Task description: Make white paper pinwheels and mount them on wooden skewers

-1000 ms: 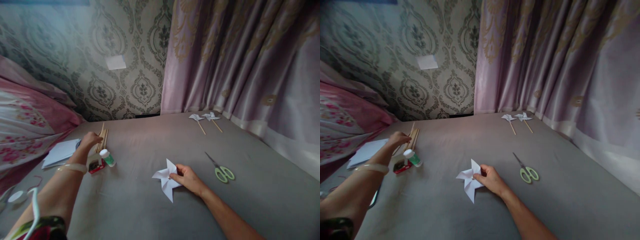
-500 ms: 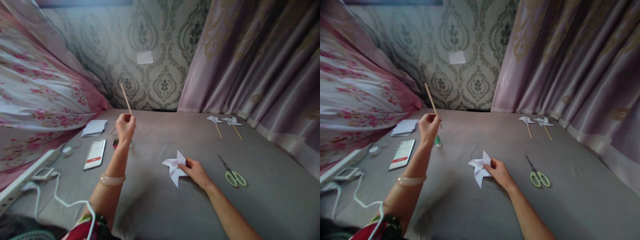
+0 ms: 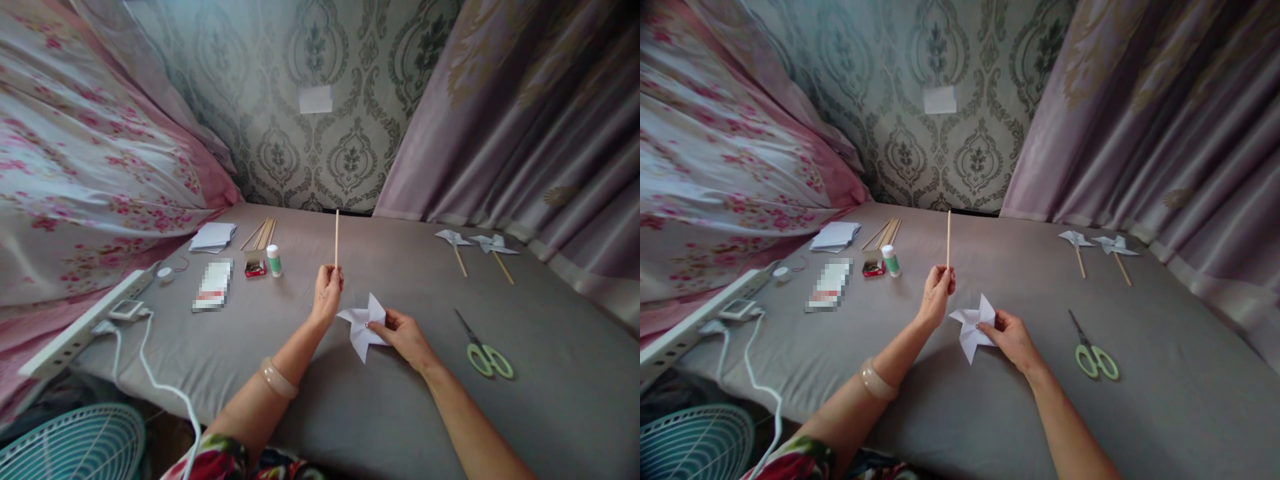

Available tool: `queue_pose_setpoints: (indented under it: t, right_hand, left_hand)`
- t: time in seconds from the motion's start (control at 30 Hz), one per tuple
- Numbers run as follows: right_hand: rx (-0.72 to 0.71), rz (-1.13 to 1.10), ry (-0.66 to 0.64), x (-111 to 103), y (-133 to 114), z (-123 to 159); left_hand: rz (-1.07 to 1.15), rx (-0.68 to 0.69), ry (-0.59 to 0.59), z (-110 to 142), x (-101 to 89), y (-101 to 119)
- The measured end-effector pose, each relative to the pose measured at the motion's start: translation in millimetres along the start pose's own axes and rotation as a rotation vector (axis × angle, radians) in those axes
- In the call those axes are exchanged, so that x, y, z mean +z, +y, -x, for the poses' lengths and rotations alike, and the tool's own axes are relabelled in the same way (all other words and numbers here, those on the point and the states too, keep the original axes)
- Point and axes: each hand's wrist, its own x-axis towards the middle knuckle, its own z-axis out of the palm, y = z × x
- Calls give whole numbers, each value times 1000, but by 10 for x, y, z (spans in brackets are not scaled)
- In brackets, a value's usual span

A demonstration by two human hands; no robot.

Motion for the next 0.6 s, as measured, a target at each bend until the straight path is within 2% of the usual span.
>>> queue_pose_setpoints:
  t: [0.1, 0.2, 0.43, 0.6]
  right_hand:
    - [6, -1, 19, -7, 15, -11]
    - [12, -39, 61, 2, -2, -14]
    - [-96, -32, 112, -37, -12, -83]
    - [-105, -41, 164, -74, 7, -107]
  left_hand:
    - [14, -68, 10, 22, -101, -28]
    - [100, -135, -66, 59, -146, 24]
    - [296, -302, -235, 191, -75, 138]
    - [325, -351, -266, 244, -28, 169]
